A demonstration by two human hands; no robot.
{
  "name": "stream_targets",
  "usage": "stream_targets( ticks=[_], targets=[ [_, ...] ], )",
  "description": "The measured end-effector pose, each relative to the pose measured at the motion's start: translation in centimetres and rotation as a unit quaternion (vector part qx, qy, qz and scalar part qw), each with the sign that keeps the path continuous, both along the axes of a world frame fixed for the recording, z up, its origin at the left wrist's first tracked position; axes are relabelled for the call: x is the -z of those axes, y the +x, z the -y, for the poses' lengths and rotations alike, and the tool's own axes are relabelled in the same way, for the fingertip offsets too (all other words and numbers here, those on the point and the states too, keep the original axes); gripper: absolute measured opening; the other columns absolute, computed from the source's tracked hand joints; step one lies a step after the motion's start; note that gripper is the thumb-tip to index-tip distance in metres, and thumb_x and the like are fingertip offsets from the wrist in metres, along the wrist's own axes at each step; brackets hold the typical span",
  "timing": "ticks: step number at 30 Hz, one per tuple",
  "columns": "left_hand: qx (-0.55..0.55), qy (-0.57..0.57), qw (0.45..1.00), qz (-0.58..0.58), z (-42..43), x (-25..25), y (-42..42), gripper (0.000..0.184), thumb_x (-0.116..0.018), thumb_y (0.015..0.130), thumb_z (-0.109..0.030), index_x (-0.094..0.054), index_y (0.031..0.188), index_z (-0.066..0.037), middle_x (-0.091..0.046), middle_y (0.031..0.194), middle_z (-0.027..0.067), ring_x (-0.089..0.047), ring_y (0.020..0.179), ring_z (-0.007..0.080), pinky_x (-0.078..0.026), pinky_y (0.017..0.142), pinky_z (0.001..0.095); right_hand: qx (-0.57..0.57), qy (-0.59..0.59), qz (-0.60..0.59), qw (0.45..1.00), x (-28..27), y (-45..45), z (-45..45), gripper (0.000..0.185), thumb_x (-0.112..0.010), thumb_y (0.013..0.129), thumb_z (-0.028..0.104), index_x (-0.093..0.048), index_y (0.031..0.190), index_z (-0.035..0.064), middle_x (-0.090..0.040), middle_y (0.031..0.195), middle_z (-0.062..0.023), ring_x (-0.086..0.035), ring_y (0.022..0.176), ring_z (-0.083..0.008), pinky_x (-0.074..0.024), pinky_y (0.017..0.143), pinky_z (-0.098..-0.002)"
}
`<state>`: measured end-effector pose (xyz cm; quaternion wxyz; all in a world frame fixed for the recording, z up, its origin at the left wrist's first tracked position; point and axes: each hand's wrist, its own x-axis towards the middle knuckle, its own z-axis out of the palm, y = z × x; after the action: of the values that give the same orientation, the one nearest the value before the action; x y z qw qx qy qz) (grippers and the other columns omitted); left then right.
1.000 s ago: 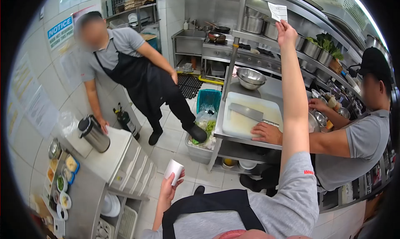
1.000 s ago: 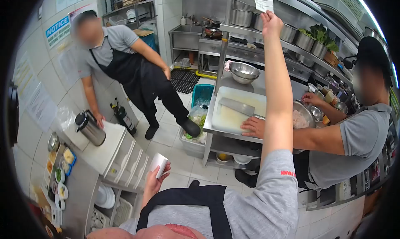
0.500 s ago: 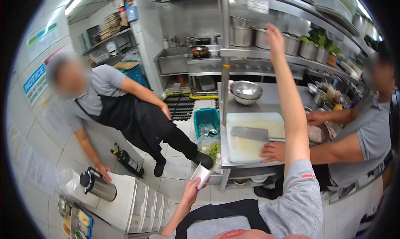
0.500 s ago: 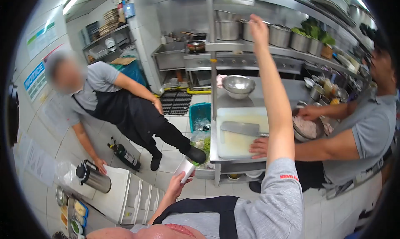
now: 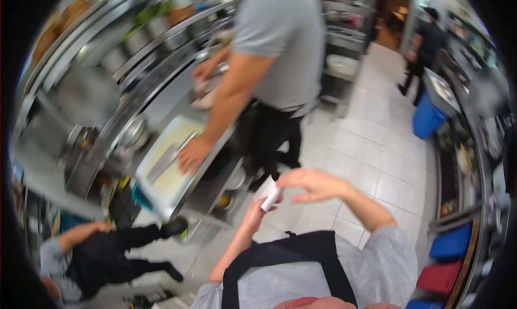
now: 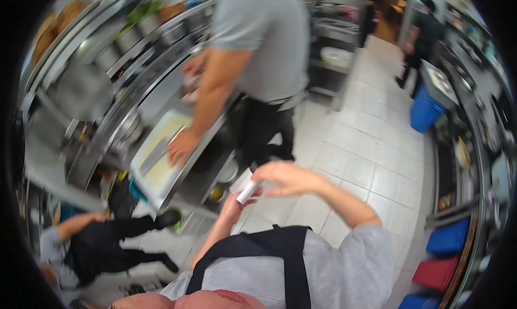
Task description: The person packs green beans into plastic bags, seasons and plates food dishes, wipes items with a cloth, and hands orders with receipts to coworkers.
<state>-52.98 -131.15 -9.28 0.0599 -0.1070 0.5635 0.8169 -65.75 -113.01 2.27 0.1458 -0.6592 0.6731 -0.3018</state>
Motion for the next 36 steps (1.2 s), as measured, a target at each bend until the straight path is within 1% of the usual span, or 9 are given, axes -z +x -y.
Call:
stream_targets(
  ticks=[2, 5, 9, 11, 13, 14, 16, 23, 36],
  targets=[
    [0.069, 0.017, 0.997, 0.029, -6.7, 0.6, -4.3, 0.04, -0.035, 0.087, -0.021, -0.046, 0.118, 0.002, -0.054, 0.113, 0.0114, -0.053, 0.103, 0.0214, -0.044, 0.084, 0.0331, 0.11, -0.037, -0.102, 0.988, 2.9, 1.5, -6.6, 0.037, -0.061, 0.075, 0.02, -0.051, 0.107, 0.0038, -0.053, 0.107, -0.0118, -0.05, 0.103, -0.0276, -0.0329, 0.095, -0.0465],
    [0.163, 0.015, 0.985, 0.06, -16.3, 1.1, -9.1, 0.036, -0.039, 0.087, -0.019, -0.046, 0.115, 0.003, -0.053, 0.111, 0.0111, -0.054, 0.099, 0.0217, -0.044, 0.087, 0.0366, 0.332, 0.05, -0.071, 0.939, 5.6, 2.2, -15.2, 0.036, -0.062, 0.073, 0.018, -0.051, 0.105, 0.0053, -0.052, 0.108, -0.011, -0.048, 0.105, -0.0265, -0.026, 0.099, -0.0525],
    [0.336, 0.051, 0.94, 0.042, -26.8, 1.5, -14.7, 0.036, -0.036, 0.087, -0.02, -0.042, 0.119, -0.003, -0.05, 0.115, 0.0087, -0.049, 0.106, 0.0213, -0.043, 0.088, 0.0414, 0.514, 0.03, -0.015, 0.857, 5.9, 0.3, -25.2, 0.021, -0.063, 0.068, 0.008, -0.053, 0.087, 0.0065, -0.057, 0.088, -0.0101, -0.053, 0.091, -0.0293, -0.0391, 0.085, -0.0436],
    [0.35, 0.098, 0.931, 0.038, -30.1, 1.1, -17.2, 0.051, -0.033, 0.09, -0.043, -0.036, 0.126, -0.006, -0.047, 0.12, 0.0072, -0.045, 0.11, 0.0215, -0.04, 0.088, 0.0436, 0.553, -0.042, 0.013, 0.832, 6.8, -1.2, -28.7, 0.014, -0.061, 0.068, 0.003, -0.052, 0.078, 0.0055, -0.057, 0.079, -0.0067, -0.056, 0.081, -0.0242, -0.0434, 0.073, -0.0356],
    [0.311, 0.074, 0.947, 0.017, -33.0, -0.9, -20.1, 0.065, -0.026, 0.088, -0.054, -0.021, 0.135, -0.009, -0.042, 0.125, 0.0084, -0.045, 0.108, 0.0203, -0.04, 0.087, 0.0418, 0.591, -0.203, 0.24, 0.743, 7.3, -3.3, -31.7, 0.014, -0.062, 0.072, 0.004, -0.051, 0.081, 0.0037, -0.058, 0.078, -0.0058, -0.057, 0.074, -0.0136, -0.0439, 0.066, -0.0287],
    [0.318, 0.082, 0.944, 0.007, -34.2, -0.8, -22.4, 0.066, -0.023, 0.088, -0.055, -0.022, 0.135, -0.009, -0.041, 0.125, 0.0089, -0.045, 0.107, 0.0196, -0.04, 0.086, 0.0403, 0.6, -0.199, 0.247, 0.735, 7.6, -4.6, -32.8, 0.014, -0.062, 0.072, 0.004, -0.051, 0.081, 0.0037, -0.058, 0.078, -0.0058, -0.057, 0.074, -0.0136, -0.0439, 0.066, -0.0287],
    [0.347, 0.112, 0.931, 0.006, -36.1, -0.7, -26.9, 0.053, -0.038, 0.088, -0.046, -0.038, 0.125, -0.008, -0.051, 0.11, 0.0068, -0.051, 0.095, 0.0127, -0.044, 0.079, 0.0302, 0.54, -0.404, 0.415, 0.611, 8.3, -7.7, -34.7, 0.015, -0.061, 0.076, 0.005, -0.049, 0.085, 0.0025, -0.058, 0.08, -0.0035, -0.054, 0.075, -0.0087, -0.0434, 0.065, -0.0244],
    [0.275, 0.015, 0.961, -0.019, -44.3, 0.1, -42.4, 0.021, -0.061, 0.075, -0.001, -0.057, 0.095, -0.002, -0.062, 0.081, 0.0028, -0.058, 0.071, 0.0086, -0.046, 0.062, 0.0202, 0.576, -0.392, 0.451, 0.558, 10.4, -20.8, -43.1, 0.019, -0.058, 0.079, 0.007, -0.051, 0.094, -0.001, -0.06, 0.086, -0.0075, -0.056, 0.075, -0.011, -0.0458, 0.061, -0.0246],
    [0.327, -0.154, 0.916, -0.173, -59.2, -2.9, -68.7, 0.008, -0.061, 0.072, 0.0, -0.064, 0.079, 0.001, -0.061, 0.069, 0.0029, -0.054, 0.062, 0.0064, -0.043, 0.058, 0.0208, 0.585, -0.353, 0.439, 0.584, 10.9, -42.4, -58.6, 0.014, -0.055, 0.081, 0.004, -0.053, 0.092, -0.0042, -0.063, 0.075, -0.0128, -0.062, 0.061, -0.015, -0.0464, 0.051, -0.0214]
  ],
)
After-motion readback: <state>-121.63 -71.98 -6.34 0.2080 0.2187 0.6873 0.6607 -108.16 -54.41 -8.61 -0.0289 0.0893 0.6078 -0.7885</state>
